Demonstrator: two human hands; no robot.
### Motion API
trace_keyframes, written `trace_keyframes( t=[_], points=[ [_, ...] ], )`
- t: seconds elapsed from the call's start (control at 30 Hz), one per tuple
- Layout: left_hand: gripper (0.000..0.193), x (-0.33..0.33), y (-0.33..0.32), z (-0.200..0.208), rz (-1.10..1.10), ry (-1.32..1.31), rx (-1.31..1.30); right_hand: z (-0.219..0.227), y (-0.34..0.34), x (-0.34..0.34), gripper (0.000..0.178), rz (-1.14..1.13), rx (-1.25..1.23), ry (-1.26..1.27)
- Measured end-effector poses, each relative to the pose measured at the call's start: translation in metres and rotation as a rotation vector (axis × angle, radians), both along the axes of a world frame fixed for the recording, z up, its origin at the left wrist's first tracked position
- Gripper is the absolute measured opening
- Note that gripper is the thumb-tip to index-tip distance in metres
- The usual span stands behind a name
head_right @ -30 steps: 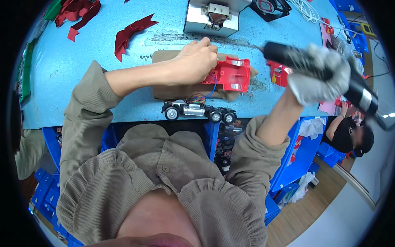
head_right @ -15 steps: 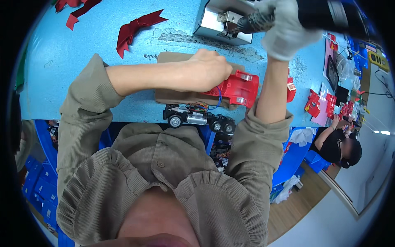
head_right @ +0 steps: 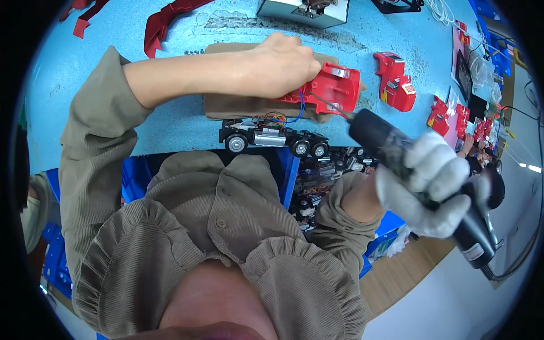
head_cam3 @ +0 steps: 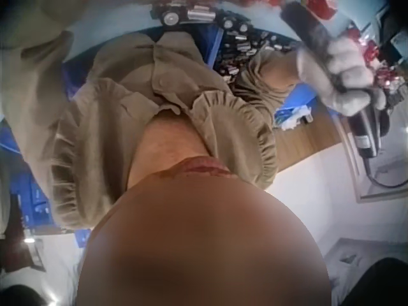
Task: Assembling plastic toy trucks at a factory workbench using a pneumatic screwdriver.
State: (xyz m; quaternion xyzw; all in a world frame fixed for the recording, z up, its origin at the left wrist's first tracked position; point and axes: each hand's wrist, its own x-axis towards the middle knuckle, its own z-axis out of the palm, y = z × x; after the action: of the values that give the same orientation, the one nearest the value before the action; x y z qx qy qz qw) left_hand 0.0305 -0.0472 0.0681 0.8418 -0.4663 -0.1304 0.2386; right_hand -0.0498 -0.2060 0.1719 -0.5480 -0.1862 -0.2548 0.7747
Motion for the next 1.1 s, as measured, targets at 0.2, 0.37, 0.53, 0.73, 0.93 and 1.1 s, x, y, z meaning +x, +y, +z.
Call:
trace_keyframes(
  t=[0.2,0.37,0.53,0.73,0.93,1.1],
  points=[
    [0.011,-0.001,0.004,-0.007,0.032,-0.013,-0.042,-0.034,0.012,0.0,0.031,0.045,-0.162,-0.093],
    [0.011,-0.003,0.005,-0.008,0.051,0.005,-0.027,-0.038,0.005,-0.001,0.036,0.155,-0.058,-0.11],
    [0.012,-0.008,0.0,-0.012,0.017,-0.2,-0.147,-0.028,0.0,-0.007,0.034,0.086,-0.091,-0.128],
    [0.013,-0.019,-0.003,0.001,0.067,-0.237,0.07,-0.019,-0.006,-0.012,0.033,0.035,-0.087,-0.157],
    [0.017,-0.005,-0.005,0.004,0.046,-0.168,0.13,-0.023,-0.005,-0.012,0.034,0.069,-0.045,-0.151],
    [0.022,0.008,-0.007,0.009,-0.055,-0.045,0.142,-0.042,0.003,-0.002,0.035,0.152,-0.006,-0.086]
  ],
)
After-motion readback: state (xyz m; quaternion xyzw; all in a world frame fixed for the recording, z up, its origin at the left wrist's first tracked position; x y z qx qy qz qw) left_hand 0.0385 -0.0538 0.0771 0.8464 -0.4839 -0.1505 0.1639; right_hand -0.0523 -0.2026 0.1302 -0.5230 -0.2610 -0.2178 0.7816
